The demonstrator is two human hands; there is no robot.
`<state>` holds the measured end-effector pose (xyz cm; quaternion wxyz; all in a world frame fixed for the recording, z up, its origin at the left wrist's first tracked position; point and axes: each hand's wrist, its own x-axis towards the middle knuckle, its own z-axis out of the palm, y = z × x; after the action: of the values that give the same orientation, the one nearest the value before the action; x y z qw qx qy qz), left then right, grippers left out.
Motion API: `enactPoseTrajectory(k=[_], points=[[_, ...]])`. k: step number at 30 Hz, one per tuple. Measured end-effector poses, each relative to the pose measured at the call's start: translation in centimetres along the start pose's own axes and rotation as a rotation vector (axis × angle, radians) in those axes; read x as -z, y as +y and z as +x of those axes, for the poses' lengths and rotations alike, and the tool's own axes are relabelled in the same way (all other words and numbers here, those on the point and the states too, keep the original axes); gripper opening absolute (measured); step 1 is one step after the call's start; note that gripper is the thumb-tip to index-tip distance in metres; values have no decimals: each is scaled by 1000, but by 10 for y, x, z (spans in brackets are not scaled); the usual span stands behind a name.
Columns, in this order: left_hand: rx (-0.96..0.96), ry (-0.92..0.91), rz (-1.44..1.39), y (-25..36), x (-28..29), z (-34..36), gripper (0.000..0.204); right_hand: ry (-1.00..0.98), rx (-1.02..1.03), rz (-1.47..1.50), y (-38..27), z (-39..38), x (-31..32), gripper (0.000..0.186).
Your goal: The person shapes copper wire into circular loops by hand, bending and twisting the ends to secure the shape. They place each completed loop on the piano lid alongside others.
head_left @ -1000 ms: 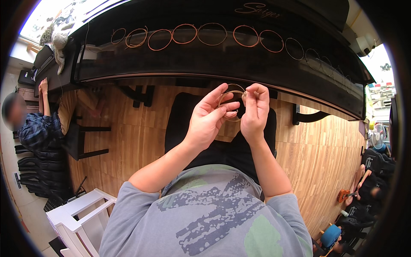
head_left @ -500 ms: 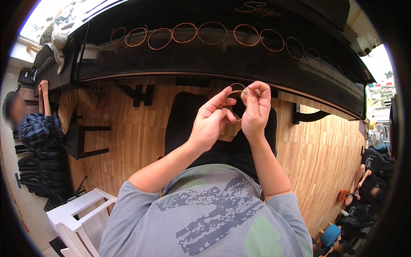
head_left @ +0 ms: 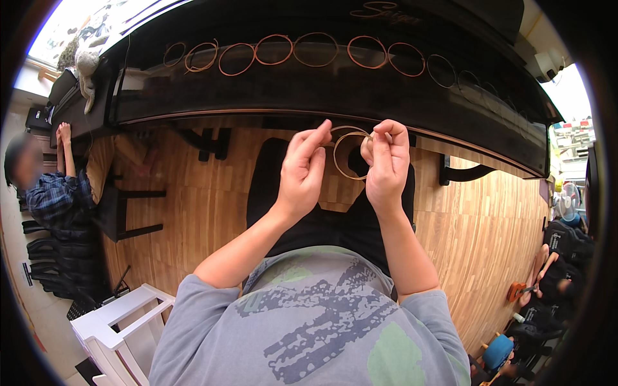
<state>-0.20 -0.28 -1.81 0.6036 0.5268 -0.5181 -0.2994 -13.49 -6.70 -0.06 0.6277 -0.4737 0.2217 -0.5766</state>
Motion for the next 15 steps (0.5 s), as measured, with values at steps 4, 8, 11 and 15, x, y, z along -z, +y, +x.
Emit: enactPoseTrajectory(k=[4,8,11,15], points=[[-209,55,376,17,14,7,40,36,-131,160,-11,4,4,10],[-201,77,433,13,21,11,38,35,-210,266,-18,6,-1,9],[-136,116,340,12,19,12,37,37,-222,295,-17,5,-3,9],[-102,209,386,13,29,17,34,32,-232,294,-22,3,-4,9]])
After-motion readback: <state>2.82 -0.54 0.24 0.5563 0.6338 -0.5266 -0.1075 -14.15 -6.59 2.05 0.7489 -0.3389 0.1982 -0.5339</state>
